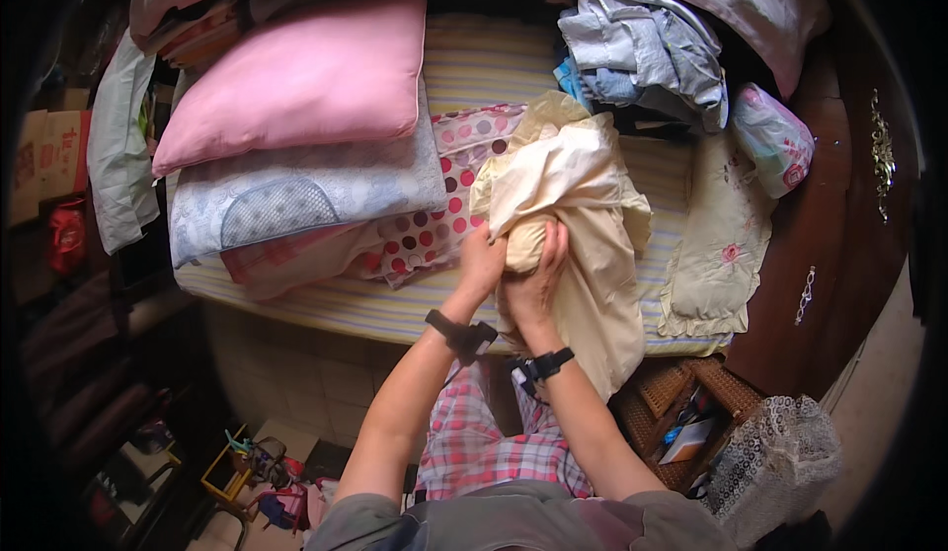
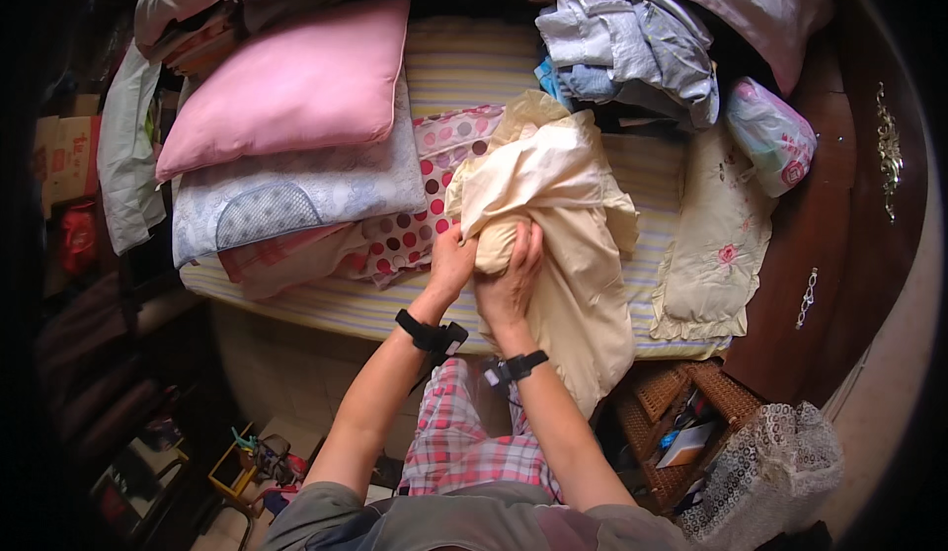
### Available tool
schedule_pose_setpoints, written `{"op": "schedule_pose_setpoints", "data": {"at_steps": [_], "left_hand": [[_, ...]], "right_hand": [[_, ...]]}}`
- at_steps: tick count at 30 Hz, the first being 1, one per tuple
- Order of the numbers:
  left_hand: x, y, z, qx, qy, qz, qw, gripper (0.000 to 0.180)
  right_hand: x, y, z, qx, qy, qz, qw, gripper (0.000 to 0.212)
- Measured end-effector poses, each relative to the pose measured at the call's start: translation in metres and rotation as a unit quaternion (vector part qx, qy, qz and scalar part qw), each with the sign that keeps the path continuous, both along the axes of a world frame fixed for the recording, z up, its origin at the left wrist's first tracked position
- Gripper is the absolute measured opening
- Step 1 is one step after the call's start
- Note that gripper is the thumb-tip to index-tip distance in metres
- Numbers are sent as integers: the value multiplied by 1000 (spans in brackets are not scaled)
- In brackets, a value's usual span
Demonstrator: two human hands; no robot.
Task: The person moves folded blankets and pillows on a bed, then pulls a cream-colored pillowcase over a pillow by hand and places it against the headboard.
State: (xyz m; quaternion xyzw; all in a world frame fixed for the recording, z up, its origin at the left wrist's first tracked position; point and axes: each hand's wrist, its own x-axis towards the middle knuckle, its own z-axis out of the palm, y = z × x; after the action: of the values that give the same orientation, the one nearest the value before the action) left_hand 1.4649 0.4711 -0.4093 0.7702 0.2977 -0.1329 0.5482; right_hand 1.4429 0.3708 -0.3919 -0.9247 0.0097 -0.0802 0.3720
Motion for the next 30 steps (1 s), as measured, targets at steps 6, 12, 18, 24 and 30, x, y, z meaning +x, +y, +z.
{"op": "schedule_pose_setpoints", "data": {"at_steps": [6, 12, 18, 24, 30], "left_hand": [[6, -7, 25, 148, -195, -62, 968, 19], [7, -21, 11, 18, -207, -50, 977, 7], [-40, -63, 57, 48, -277, -95, 955, 10], [-38, -47, 84, -26, -218, 5, 976, 10], [-52, -50, 97, 85, -314, -200, 924, 9]], "right_hand": [[26, -73, -22, 255, 91, -26, 962, 66], [25, -102, -7, 303, 91, -109, 942, 53], [1, -91, -7, 227, -17, -30, 973, 65], [-3, -66, 11, 115, 49, 121, 985, 44], [26, -58, -9, 291, 266, 192, 899, 40]]}}
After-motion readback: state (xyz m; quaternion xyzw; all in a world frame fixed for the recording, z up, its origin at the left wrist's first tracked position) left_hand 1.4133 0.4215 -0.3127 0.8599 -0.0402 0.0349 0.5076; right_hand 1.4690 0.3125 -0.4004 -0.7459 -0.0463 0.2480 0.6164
